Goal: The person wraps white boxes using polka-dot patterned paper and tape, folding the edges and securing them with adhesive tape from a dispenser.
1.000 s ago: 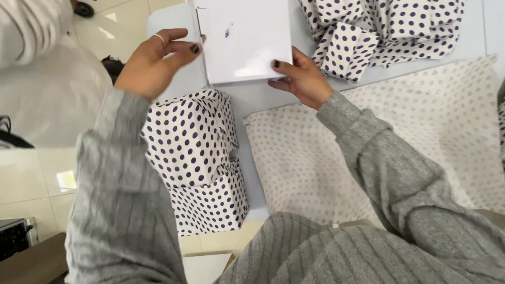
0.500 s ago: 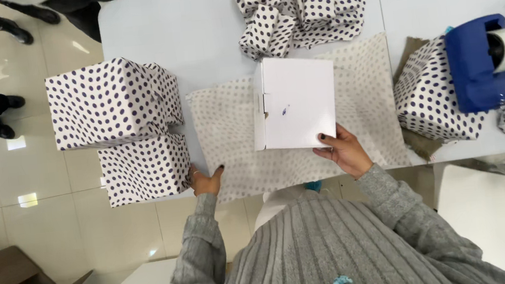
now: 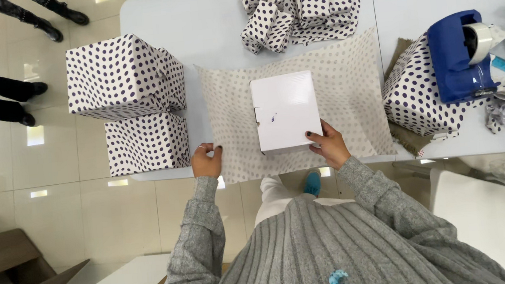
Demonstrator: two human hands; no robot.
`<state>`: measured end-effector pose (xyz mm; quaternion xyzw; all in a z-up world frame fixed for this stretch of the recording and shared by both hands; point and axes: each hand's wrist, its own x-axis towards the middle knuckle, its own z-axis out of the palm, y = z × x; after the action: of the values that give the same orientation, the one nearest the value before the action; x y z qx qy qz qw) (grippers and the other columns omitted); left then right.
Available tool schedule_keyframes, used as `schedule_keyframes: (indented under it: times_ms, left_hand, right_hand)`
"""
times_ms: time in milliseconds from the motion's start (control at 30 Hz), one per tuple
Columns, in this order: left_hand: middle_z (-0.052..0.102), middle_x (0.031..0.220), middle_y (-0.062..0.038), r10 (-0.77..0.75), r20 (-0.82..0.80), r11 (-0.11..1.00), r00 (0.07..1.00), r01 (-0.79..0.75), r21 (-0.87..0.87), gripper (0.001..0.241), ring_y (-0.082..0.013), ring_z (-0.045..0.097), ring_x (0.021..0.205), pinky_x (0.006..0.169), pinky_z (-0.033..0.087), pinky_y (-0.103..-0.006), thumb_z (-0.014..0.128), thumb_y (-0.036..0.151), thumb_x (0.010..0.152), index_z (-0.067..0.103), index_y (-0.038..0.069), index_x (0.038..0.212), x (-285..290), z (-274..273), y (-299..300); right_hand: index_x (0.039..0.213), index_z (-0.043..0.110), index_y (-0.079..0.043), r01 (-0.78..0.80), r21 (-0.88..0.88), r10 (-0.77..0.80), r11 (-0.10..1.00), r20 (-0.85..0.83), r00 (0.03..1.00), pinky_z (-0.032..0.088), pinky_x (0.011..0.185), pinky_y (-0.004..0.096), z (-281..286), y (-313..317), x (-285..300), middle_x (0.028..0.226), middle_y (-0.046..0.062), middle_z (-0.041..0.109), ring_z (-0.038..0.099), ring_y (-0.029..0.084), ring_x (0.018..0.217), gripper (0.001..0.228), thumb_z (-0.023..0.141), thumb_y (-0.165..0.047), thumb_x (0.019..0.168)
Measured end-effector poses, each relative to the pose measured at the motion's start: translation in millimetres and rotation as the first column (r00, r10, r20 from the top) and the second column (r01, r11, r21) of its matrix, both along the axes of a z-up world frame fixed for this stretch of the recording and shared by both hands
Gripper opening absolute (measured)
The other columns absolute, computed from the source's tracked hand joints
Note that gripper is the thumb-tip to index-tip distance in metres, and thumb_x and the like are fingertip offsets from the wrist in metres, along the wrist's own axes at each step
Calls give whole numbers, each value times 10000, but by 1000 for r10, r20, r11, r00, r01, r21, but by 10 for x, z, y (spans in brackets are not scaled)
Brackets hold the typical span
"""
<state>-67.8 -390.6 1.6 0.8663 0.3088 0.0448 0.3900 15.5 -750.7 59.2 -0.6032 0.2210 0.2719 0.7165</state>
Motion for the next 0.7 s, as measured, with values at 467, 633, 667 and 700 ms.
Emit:
schedule_keyframes:
  times_ms: [467, 633, 667, 700]
  left_hand:
    - [666, 1527, -47, -531, 58, 845, 845, 534, -38, 248, -489, 364, 1576, 1266, 326, -682, 703, 349, 1013, 786, 125, 947, 299, 815, -1513]
    - [698, 1455, 67, -472, 42, 868, 881, 472, -152, 254, -276, 540, 1488, 1229, 488, -470, 711, 262, 1031, 730, 287, 1282, 505, 438, -1425]
    - [588, 1547, -5, -406, 41, 908, 913, 408, -99, 424, -345, 453, 1531, 1271, 445, -509, 754, 220, 978, 665, 258, 1391, 524, 535, -1403]
    - [479, 1640, -78, -337, 43, 940, 941, 338, -45, 610, -416, 367, 1575, 1314, 402, -548, 798, 178, 925, 599, 228, 1499, 543, 633, -1380]
  right_hand:
    - [1711, 367, -148, -109, -99, 115, 989, 56, 992, 432, 1187, 643, 47, -126, -20, 1751, 211, 365, 371, 461, 1580, 853, 810, -250, 989]
    - [1561, 616, -174, -252, -549, 418, 797, 201, 886, 374, 1274, 546, -636, -562, 306, 1671, 136, 506, 417, 369, 1573, 684, 742, -583, 1026]
    - [1478, 669, -94, -1, -787, 538, 617, 421, 730, 360, 1247, 633, -516, -619, 380, 1671, 233, 472, 367, 490, 1558, 588, 765, -427, 1003]
    - [1396, 724, -16, 327, -852, 688, 410, 524, 503, 349, 1220, 721, -395, -676, 453, 1670, 331, 441, 320, 612, 1542, 493, 792, -273, 980]
